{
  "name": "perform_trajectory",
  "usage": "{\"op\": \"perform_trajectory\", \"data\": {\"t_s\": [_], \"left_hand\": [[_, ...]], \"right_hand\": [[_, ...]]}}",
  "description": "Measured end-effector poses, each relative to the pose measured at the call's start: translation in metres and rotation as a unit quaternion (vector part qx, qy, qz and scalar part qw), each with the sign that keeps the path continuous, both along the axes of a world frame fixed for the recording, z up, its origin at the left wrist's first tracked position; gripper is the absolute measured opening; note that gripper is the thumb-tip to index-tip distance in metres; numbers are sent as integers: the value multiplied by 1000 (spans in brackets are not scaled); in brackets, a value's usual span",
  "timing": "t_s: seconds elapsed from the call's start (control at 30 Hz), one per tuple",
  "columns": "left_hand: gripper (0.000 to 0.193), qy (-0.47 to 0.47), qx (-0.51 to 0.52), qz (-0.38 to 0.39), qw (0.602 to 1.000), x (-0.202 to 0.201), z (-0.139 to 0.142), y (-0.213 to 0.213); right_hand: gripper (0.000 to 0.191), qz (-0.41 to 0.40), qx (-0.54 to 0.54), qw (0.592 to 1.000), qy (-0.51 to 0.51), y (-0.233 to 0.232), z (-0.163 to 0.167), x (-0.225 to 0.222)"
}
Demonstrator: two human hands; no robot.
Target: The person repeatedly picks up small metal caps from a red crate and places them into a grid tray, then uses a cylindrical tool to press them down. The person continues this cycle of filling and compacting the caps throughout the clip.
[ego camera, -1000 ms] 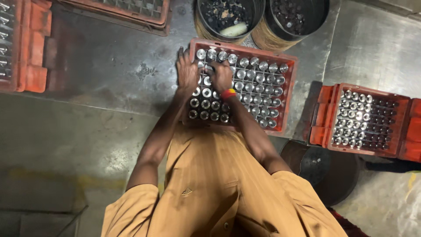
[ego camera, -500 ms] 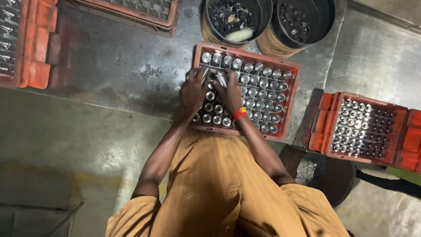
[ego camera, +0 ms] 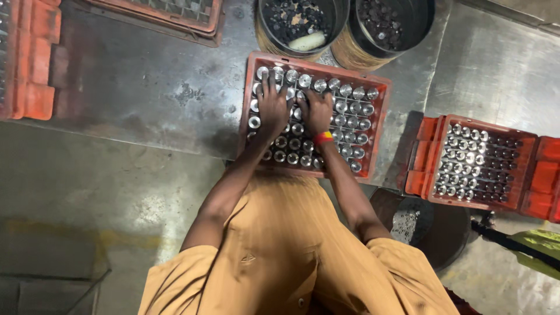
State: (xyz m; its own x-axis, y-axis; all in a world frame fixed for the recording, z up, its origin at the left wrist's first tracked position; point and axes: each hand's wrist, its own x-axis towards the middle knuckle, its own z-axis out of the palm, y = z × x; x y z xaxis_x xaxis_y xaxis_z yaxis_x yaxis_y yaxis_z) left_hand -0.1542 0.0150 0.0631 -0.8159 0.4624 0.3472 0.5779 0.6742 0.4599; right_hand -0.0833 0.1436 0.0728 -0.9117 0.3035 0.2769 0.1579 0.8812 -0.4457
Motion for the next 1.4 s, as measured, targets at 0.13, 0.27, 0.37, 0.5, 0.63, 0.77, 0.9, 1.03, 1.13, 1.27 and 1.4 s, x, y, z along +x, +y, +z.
{"op": "perform_trajectory", "data": {"t_s": [0.13,0.27,0.37,0.5,0.63,0.77,0.9,1.03,1.13,1.27,1.4], "left_hand": [[40,-58,-133,-50,988,-18,3,8],[48,-148,67,-76,984,-34,7,-15],[47,-347,321,2,881,-29,12,-16],[42,-430,267,43,861,-7,10,-11],[37,-327,114,16,938,14,-6,-18],[45,-39,113,-57,991,25,-22,-21],[33,-164,154,-35,974,33,-25,-9],[29,-124,58,-41,990,36,-17,27],[41,-41,-11,-26,999,34,-9,54],[38,-74,-82,-61,992,22,0,65],[44,-220,53,-119,967,7,4,46]], "right_hand": [[26,26,-66,997,-12,7,8,-5],[28,32,-99,993,49,41,22,18],[50,-100,-444,869,193,57,18,27],[52,-144,-579,796,104,32,-6,29],[41,-64,-377,923,44,5,-14,28],[35,44,-81,996,18,0,-2,24],[26,39,-162,980,108,17,12,46],[23,5,-93,993,77,48,11,52],[24,0,-27,1000,1,60,2,41],[22,22,-41,999,7,68,1,36],[30,12,-158,980,118,93,12,58]]}}
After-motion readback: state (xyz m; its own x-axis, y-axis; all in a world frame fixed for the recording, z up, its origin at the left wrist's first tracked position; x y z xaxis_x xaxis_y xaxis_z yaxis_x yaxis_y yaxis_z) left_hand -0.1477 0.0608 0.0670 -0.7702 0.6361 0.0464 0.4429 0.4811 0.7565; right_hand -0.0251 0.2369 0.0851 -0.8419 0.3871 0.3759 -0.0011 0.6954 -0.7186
